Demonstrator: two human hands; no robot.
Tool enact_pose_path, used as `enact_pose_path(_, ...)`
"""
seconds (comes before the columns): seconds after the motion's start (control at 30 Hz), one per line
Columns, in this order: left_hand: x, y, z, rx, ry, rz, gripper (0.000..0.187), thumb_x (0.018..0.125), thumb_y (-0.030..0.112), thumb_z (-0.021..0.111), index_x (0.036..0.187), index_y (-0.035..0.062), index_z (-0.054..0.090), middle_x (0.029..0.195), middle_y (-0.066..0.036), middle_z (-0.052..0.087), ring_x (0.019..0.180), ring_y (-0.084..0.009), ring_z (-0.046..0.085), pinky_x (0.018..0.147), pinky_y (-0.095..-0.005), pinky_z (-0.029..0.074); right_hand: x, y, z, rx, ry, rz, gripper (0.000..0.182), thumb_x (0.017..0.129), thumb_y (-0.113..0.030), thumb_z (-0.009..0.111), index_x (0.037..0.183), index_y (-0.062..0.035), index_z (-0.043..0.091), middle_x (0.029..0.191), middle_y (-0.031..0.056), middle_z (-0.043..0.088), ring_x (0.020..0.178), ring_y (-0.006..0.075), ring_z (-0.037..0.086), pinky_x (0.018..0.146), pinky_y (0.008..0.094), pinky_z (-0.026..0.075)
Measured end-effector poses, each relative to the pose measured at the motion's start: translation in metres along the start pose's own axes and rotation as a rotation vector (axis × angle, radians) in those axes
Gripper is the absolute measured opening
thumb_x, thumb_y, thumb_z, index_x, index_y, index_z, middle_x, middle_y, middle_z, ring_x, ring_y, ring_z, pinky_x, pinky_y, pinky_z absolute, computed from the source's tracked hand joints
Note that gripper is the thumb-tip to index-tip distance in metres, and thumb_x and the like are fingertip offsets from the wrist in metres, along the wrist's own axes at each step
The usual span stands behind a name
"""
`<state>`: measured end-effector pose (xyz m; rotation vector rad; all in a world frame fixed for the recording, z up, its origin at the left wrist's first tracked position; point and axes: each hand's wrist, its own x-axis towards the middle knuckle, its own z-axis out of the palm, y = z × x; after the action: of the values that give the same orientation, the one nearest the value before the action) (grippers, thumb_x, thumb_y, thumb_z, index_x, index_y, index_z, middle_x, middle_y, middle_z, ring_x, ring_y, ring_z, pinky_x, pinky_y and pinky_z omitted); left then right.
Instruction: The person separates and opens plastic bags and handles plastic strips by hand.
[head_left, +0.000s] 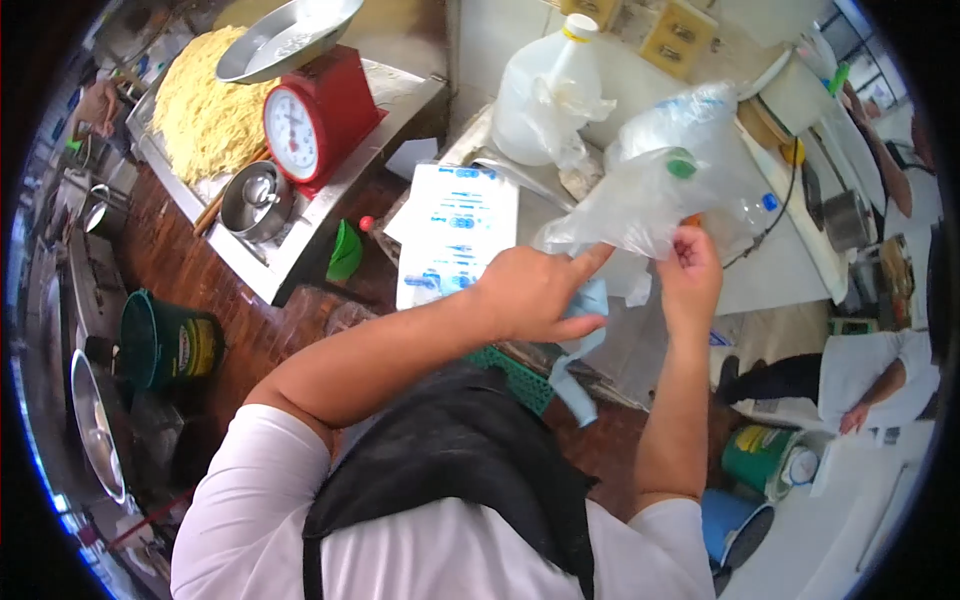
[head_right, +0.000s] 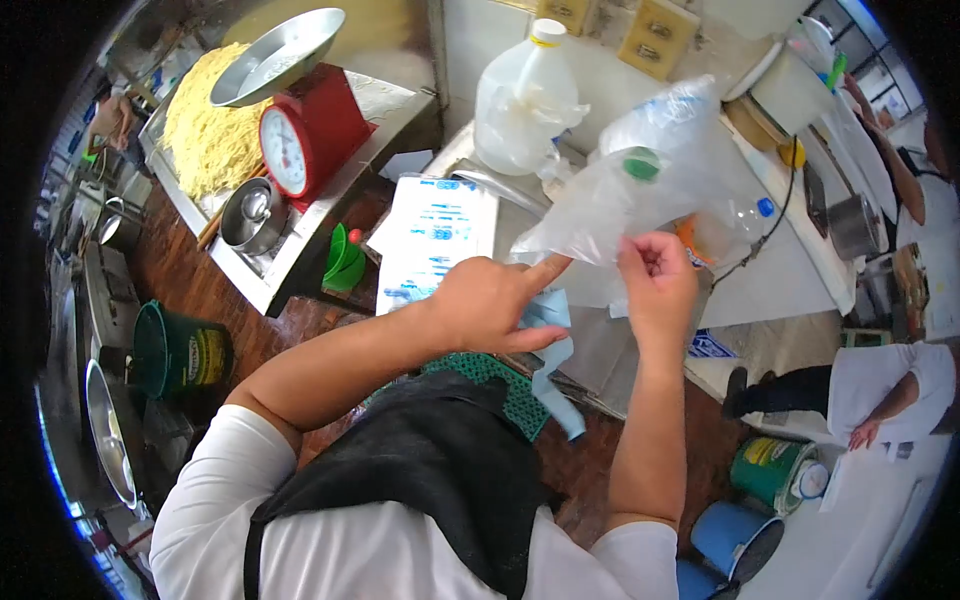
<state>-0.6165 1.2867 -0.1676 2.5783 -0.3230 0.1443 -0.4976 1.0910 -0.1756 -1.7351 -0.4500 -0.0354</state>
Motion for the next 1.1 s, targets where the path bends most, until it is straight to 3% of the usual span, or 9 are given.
enact_pose_path(0.17,-0.015,-0.011,0.012,-0.060,0.013,-0.038,0.076,0.082,0.059,0.060,0.131,0.0035,0.046,0.075,-0.018,0.065,0.066,-0.0394,0.064,0.058,-0.0470,0.051,-0.011,0.002,0.005,0.036,0.084,0.213,0.006,0.094,-0.005,0.055,0.098,-0.0045,0.059,0.086,0.0002,0.063,0.072,0.0060,0.056,0.061,0.0208,0.043)
enact_pose_path(0.37,-0.023,-0.014,0.005,-0.119,-0.008,-0.078,0.071,0.085,0.056,0.058,0.134,0.0060,0.046,0.076,-0.018,0.066,0.068,-0.0394,0.065,0.061,-0.0467,0.051,-0.013,0.013,0.007,0.175,0.134,0.235,0.009,0.095,-0.012,0.056,0.099,-0.0043,0.059,0.086,0.0011,0.064,0.071,0.0071,0.056,0.061,0.0221,0.044)
enact_pose_path(0.5,-0.045,-0.029,0.006,-0.374,-0.022,-0.030,0.063,0.090,0.049,0.053,0.139,0.0101,0.044,0.078,-0.018,0.067,0.071,-0.0405,0.064,0.064,-0.0482,0.051,-0.016,-0.002,0.012,0.449,0.221,0.353,0.017,0.096,-0.023,0.059,0.099,-0.0068,0.059,0.087,0.0000,0.064,0.072,0.0074,0.057,0.060,0.0220,0.042)
enact_pose_path(0.57,-0.055,-0.039,0.023,-0.399,0.007,0.057,0.060,0.091,0.042,0.053,0.143,0.0142,0.041,0.078,-0.016,0.067,0.067,-0.0397,0.064,0.061,-0.0470,0.051,-0.023,0.011,0.001,0.361,0.177,0.353,0.020,0.096,-0.028,0.059,0.098,-0.0084,0.060,0.087,-0.0006,0.064,0.072,0.0074,0.057,0.060,0.0218,0.042)
enact_pose_path(0.67,-0.046,-0.004,-0.013,-0.271,-0.225,0.127,0.057,0.092,0.037,0.053,0.143,0.0139,0.042,0.075,-0.016,0.067,0.065,-0.0397,0.064,0.060,-0.0471,0.051,-0.025,0.016,0.005,0.309,0.195,0.284,0.016,0.095,-0.026,0.060,0.096,-0.0099,0.061,0.085,-0.0016,0.064,0.071,0.0065,0.056,0.058,0.0209,0.040)
enact_pose_path(0.83,0.005,0.009,-0.004,-0.007,0.050,0.120,0.057,0.090,0.041,0.058,0.136,0.0115,0.043,0.073,-0.015,0.066,0.062,-0.0367,0.064,0.055,-0.0480,0.051,-0.009,0.025,0.015,0.241,0.222,0.242,0.016,0.094,-0.025,0.062,0.092,-0.0090,0.061,0.080,-0.0011,0.062,0.067,0.0063,0.055,0.058,0.0213,0.041)
enact_pose_path(0.93,0.012,-0.008,-0.001,0.035,0.073,0.039,0.059,0.090,0.043,0.057,0.137,0.0106,0.042,0.076,-0.015,0.067,0.062,-0.0367,0.064,0.054,-0.0474,0.051,-0.016,0.015,0.021,0.302,0.195,0.289,0.023,0.093,-0.030,0.063,0.089,-0.0080,0.060,0.079,-0.0014,0.061,0.068,0.0060,0.055,0.058,0.0208,0.041)
enact_pose_path(0.97,0.009,-0.007,-0.003,0.044,0.017,0.002,0.059,0.090,0.043,0.057,0.136,0.0101,0.042,0.076,-0.014,0.067,0.062,-0.0362,0.065,0.053,-0.0471,0.050,-0.020,0.013,0.020,0.397,0.178,0.266,0.023,0.091,-0.027,0.068,0.088,-0.0065,0.059,0.080,-0.0009,0.061,0.071,0.0056,0.056,0.061,0.0211,0.044)
enact_pose_path(1.1,0.001,-0.008,0.006,0.025,-0.002,-0.019,0.059,0.091,0.042,0.057,0.138,0.0100,0.042,0.078,-0.014,0.067,0.065,-0.0369,0.065,0.056,-0.0468,0.050,-0.026,0.030,0.024,0.219,0.174,0.084,0.018,0.086,-0.014,0.072,0.093,-0.0043,0.059,0.084,0.0015,0.062,0.075,0.0075,0.058,0.066,0.0222,0.046)
